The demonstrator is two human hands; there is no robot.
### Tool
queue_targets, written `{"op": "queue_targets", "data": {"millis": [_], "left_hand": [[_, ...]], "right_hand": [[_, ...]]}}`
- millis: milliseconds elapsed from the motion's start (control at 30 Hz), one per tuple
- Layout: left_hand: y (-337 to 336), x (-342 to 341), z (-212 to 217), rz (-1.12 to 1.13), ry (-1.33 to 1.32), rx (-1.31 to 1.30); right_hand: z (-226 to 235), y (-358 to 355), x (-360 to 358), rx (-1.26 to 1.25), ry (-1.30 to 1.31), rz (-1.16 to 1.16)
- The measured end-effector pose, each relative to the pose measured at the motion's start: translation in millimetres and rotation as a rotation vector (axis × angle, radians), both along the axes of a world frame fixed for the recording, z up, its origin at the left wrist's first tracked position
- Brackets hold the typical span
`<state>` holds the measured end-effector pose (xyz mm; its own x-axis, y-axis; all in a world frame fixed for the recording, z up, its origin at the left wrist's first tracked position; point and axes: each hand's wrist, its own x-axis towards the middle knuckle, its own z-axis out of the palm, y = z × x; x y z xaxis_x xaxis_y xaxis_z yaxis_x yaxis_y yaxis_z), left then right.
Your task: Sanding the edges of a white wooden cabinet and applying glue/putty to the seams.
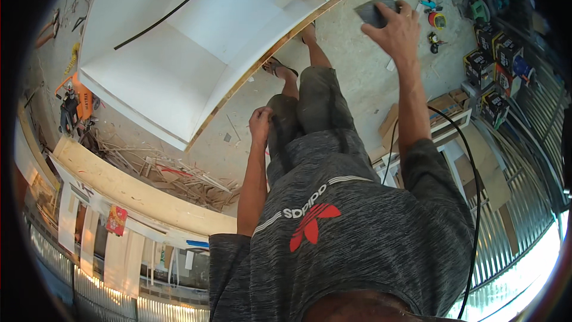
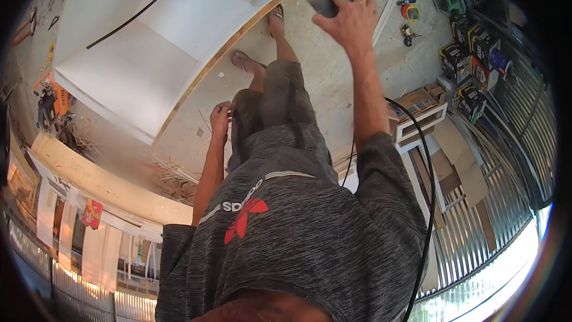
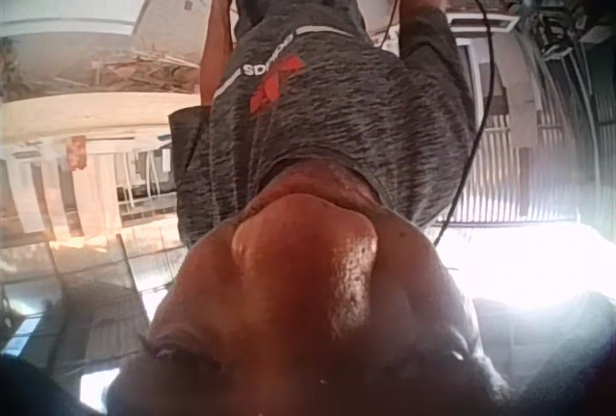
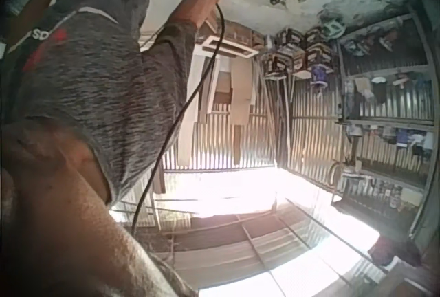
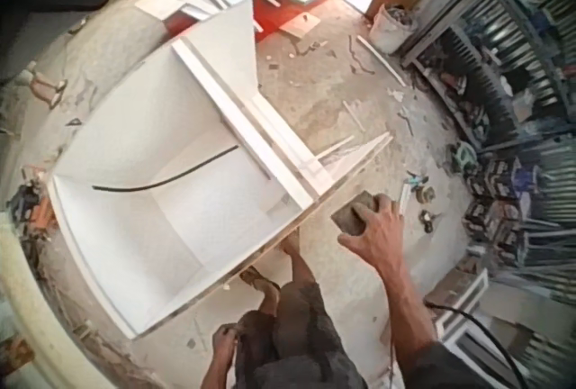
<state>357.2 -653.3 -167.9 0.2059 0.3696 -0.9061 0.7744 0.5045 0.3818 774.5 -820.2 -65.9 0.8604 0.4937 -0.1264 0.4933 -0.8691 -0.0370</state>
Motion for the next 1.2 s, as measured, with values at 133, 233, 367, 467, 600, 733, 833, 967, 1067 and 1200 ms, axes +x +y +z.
{"op": "queue_targets", "data": {"millis": [133,233,367,467,600,733,833,967,1067,1200], "left_hand": [[2,-55,-4,0.092,0.019,0.036],[8,-80,5,0.185,0.02,0.048],[8,-134,-1,0.212,0.052,0.053],[1,-160,-4,0.223,0.097,0.029],[-10,-158,-8,0.273,0.09,0.001],[-19,-153,-10,0.351,0.019,0.009],[-25,-150,-10,0.394,-0.014,0.001],[-32,-148,-9,0.366,0.016,-0.022],[-31,-152,-13,0.395,0.017,-0.015],[-35,-170,-14,0.419,0.043,-0.007]], "right_hand": [[-5,46,-46,0.226,-0.021,0.068],[-11,59,-65,0.175,-0.02,0.002],[1,52,-78,-0.127,0.108,-0.002],[-4,53,-101,0.195,-0.033,0.082],[-19,81,-106,0.293,-0.08,0.11],[-12,79,-116,0.061,-0.013,0.146],[-5,83,-136,-0.075,0.101,0.156],[-13,106,-161,0.351,-0.019,0.161],[-13,113,-173,0.256,0.028,0.094],[6,109,-184,0.022,0.121,0.135]]}}
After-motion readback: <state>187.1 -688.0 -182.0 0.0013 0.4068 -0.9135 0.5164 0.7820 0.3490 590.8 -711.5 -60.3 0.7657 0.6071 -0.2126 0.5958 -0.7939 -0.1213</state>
